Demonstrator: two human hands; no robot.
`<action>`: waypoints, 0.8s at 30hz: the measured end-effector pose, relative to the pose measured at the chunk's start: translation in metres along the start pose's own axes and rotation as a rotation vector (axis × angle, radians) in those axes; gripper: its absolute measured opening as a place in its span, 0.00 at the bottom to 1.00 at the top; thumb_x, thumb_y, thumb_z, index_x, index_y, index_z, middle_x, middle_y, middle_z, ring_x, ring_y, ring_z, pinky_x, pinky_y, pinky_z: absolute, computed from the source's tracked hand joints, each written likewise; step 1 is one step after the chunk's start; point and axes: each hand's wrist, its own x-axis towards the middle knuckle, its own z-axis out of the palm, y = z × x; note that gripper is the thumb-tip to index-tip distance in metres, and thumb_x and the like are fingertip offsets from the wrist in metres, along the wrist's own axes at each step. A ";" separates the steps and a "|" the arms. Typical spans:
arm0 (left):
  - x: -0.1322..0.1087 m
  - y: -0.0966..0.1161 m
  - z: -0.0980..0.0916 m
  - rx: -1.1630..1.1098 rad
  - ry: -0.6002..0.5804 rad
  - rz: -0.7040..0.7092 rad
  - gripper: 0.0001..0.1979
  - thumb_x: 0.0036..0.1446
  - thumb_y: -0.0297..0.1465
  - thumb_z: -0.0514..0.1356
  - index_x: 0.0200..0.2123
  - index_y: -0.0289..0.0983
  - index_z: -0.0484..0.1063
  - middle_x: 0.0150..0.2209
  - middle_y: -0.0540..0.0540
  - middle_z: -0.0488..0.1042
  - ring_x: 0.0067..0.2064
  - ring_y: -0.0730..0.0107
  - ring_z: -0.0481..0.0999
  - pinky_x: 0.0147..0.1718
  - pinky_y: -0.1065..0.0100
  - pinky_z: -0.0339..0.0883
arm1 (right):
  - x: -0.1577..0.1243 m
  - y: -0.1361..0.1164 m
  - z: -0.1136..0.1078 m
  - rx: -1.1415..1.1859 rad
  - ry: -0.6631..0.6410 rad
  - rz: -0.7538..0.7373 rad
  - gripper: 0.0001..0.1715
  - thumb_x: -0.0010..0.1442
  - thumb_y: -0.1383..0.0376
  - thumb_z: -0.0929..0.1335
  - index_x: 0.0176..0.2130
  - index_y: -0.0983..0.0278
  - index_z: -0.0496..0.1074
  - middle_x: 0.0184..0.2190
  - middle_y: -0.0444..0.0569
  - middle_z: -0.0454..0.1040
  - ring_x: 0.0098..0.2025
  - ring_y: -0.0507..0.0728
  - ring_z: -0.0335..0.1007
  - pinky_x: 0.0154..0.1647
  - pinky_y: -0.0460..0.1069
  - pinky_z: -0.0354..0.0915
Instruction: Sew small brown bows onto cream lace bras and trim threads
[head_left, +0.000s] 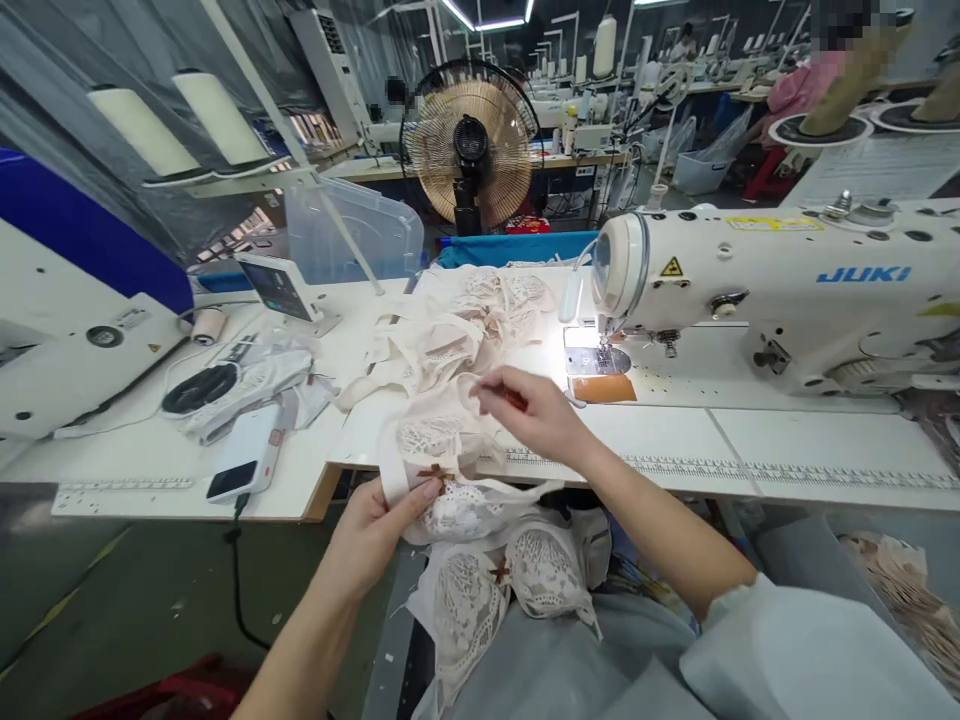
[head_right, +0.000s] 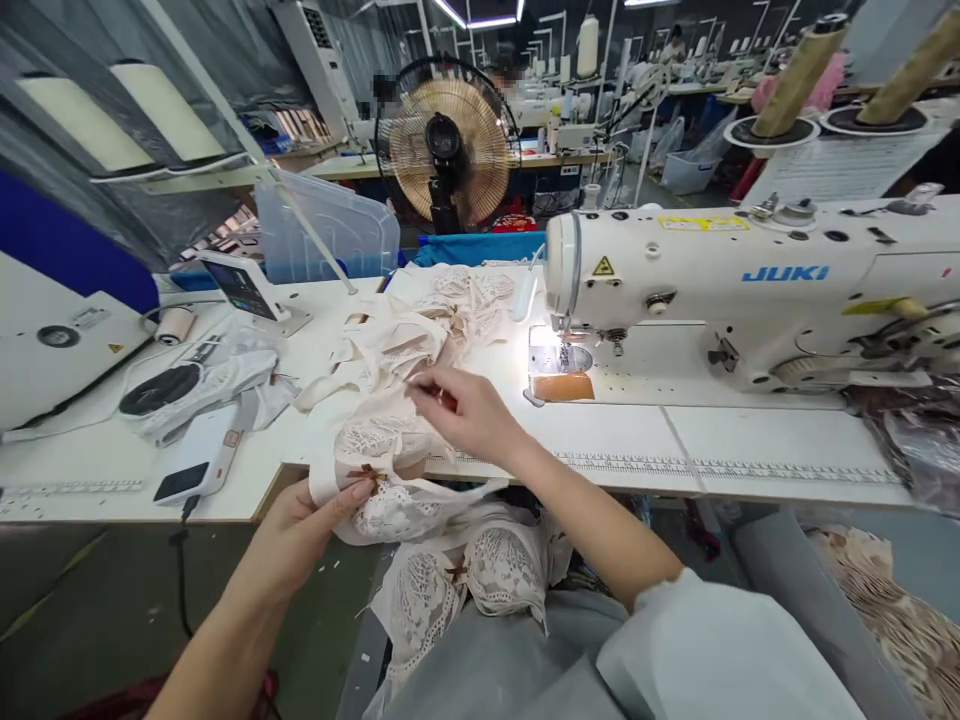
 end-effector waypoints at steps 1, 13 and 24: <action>-0.004 -0.004 0.003 -0.049 0.072 0.017 0.20 0.50 0.45 0.72 0.40 0.36 0.83 0.38 0.39 0.83 0.43 0.52 0.80 0.42 0.60 0.75 | -0.007 -0.006 0.003 0.040 -0.041 -0.001 0.10 0.67 0.59 0.66 0.38 0.62 0.74 0.29 0.42 0.73 0.27 0.50 0.61 0.33 0.47 0.59; -0.007 -0.001 0.036 -0.410 0.330 0.062 0.29 0.38 0.46 0.77 0.42 0.35 0.81 0.38 0.39 0.83 0.42 0.52 0.82 0.39 0.62 0.77 | -0.035 -0.011 0.037 -0.128 -0.141 0.011 0.04 0.62 0.64 0.69 0.40 0.61 0.72 0.36 0.44 0.76 0.36 0.52 0.70 0.36 0.46 0.61; -0.003 -0.025 0.028 -0.358 0.308 0.058 0.26 0.44 0.46 0.75 0.42 0.35 0.82 0.38 0.40 0.83 0.42 0.54 0.82 0.41 0.61 0.77 | -0.042 -0.005 0.050 -0.031 -0.114 0.031 0.05 0.63 0.62 0.69 0.36 0.60 0.71 0.34 0.44 0.73 0.35 0.52 0.69 0.37 0.47 0.62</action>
